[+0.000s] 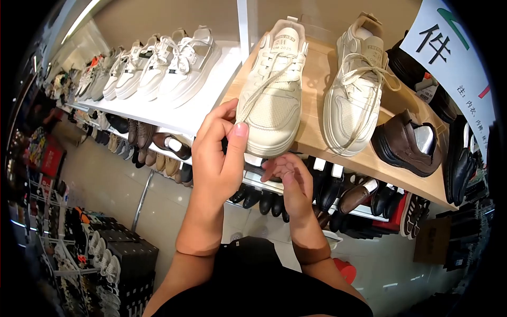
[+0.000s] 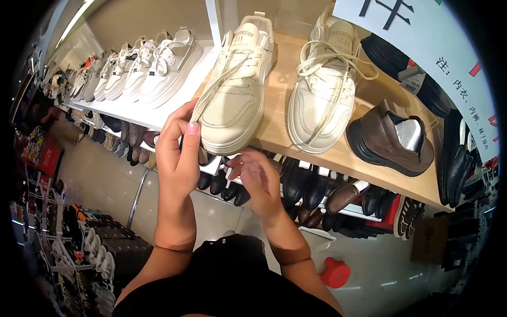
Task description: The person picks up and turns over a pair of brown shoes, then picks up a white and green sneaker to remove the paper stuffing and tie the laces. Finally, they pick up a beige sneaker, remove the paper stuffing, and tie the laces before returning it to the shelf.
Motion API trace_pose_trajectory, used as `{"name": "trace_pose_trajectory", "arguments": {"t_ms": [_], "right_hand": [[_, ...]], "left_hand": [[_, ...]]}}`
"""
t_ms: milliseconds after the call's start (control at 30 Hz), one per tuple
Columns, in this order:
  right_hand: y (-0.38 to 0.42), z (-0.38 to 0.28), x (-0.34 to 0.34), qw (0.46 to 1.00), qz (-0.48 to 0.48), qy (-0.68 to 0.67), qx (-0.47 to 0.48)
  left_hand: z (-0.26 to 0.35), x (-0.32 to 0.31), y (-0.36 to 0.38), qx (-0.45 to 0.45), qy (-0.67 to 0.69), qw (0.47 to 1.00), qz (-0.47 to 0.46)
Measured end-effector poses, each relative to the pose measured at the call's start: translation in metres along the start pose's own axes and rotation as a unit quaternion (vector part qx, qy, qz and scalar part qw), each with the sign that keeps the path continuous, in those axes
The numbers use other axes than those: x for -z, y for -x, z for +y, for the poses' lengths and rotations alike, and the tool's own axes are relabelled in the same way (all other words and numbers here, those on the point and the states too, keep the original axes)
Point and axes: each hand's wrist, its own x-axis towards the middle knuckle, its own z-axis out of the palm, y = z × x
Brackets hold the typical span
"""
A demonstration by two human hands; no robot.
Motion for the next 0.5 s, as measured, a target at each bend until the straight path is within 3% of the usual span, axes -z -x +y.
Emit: {"name": "trace_pose_trajectory", "arguments": {"t_ms": [167, 300, 500], "right_hand": [[-0.026, -0.016, -0.017, 0.988, -0.051, -0.139, -0.035], [-0.027, -0.022, -0.043, 0.987, 0.041, -0.152, -0.038], [-0.022, -0.015, -0.054, 0.985, 0.083, -0.147, -0.038]], "left_hand": [[0.016, 0.014, 0.014, -0.056, -0.087, 0.993, -0.055], [0.026, 0.027, 0.031, -0.042, -0.090, 0.990, -0.099], [0.026, 0.043, 0.057, -0.060, -0.012, 0.987, -0.147]]}}
